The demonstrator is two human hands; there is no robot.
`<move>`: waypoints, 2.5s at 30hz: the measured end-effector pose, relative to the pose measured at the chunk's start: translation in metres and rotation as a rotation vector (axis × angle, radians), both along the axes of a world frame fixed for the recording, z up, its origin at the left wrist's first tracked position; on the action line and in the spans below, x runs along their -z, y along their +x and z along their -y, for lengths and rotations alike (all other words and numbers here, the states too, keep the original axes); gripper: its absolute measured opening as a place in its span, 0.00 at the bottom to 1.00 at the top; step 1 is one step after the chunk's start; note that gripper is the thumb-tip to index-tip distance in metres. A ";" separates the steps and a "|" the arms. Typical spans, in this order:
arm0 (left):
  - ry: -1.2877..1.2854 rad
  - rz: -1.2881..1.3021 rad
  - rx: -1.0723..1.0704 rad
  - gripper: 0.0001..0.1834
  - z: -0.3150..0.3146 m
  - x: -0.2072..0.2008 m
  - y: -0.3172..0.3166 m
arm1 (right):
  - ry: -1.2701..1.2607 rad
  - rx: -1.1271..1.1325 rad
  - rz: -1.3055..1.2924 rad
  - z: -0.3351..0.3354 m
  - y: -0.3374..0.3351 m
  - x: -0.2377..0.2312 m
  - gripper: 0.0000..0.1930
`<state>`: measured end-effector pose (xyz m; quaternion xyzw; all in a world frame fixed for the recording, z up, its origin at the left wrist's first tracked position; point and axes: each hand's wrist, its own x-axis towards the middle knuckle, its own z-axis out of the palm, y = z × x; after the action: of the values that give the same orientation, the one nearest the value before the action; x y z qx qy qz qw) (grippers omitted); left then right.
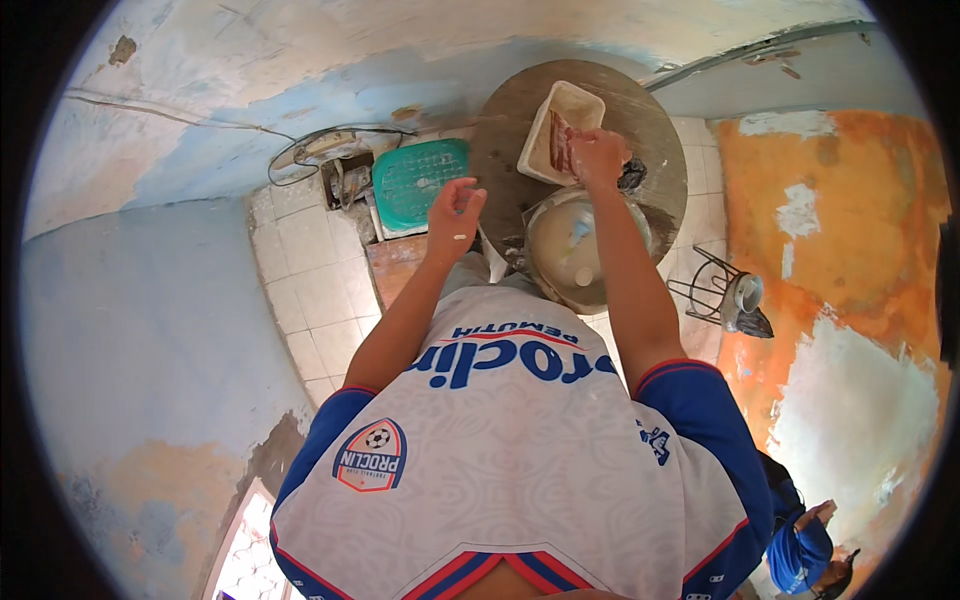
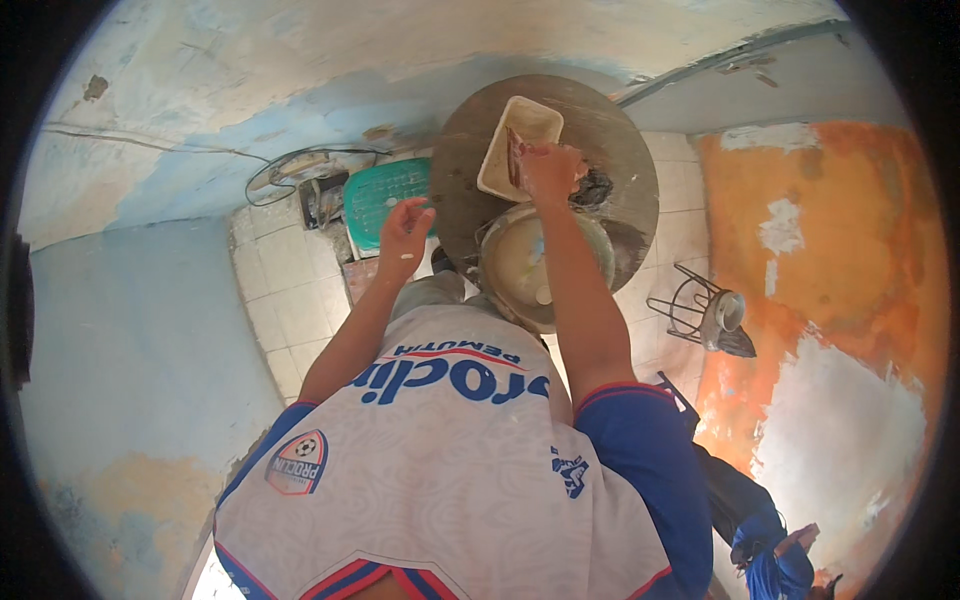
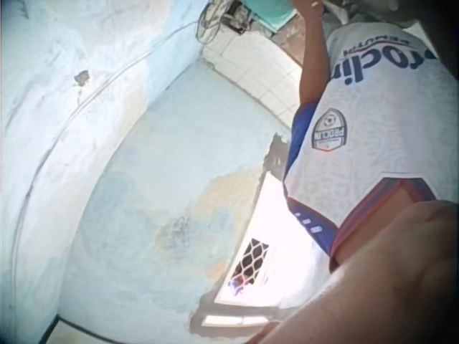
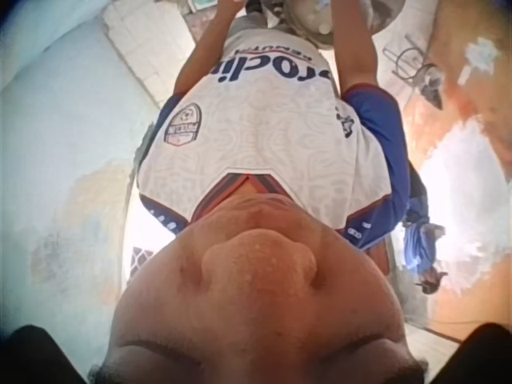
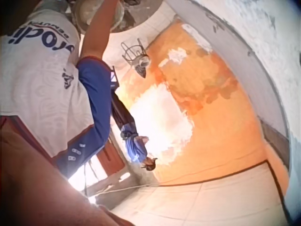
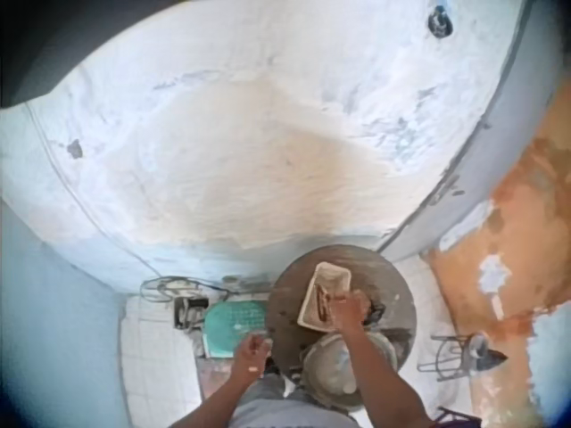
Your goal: The person prepares a plaster mixture by adding water and powder into a bucket, stirring it by hand, and then transferring and mixing it in a small container using a scraper.
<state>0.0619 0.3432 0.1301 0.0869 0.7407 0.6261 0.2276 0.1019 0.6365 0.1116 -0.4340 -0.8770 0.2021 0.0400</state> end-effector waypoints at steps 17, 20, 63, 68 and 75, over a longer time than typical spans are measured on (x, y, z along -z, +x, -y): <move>-0.191 -0.949 0.288 0.17 -0.113 -0.075 0.039 | -0.565 0.423 -0.910 0.057 0.067 -0.084 0.08; -0.248 -0.911 0.210 0.12 -0.126 -0.052 0.025 | -0.887 0.427 -0.999 0.048 0.060 -0.100 0.11; -0.230 -0.483 -0.140 0.13 -0.155 -0.106 0.053 | -1.046 0.622 -0.873 -0.055 0.273 -0.052 0.12; -0.018 -0.174 0.132 0.11 -0.105 -0.083 0.105 | -1.021 0.509 -0.865 -0.050 0.273 -0.080 0.10; -0.460 -0.382 0.631 0.09 -0.123 0.005 0.143 | -1.052 0.368 -0.777 -0.027 0.273 -0.081 0.10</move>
<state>0.2051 0.4660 0.1249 0.3705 0.8268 0.3171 0.2802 0.3754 0.6632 0.1929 -0.4338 -0.4958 0.7330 0.1694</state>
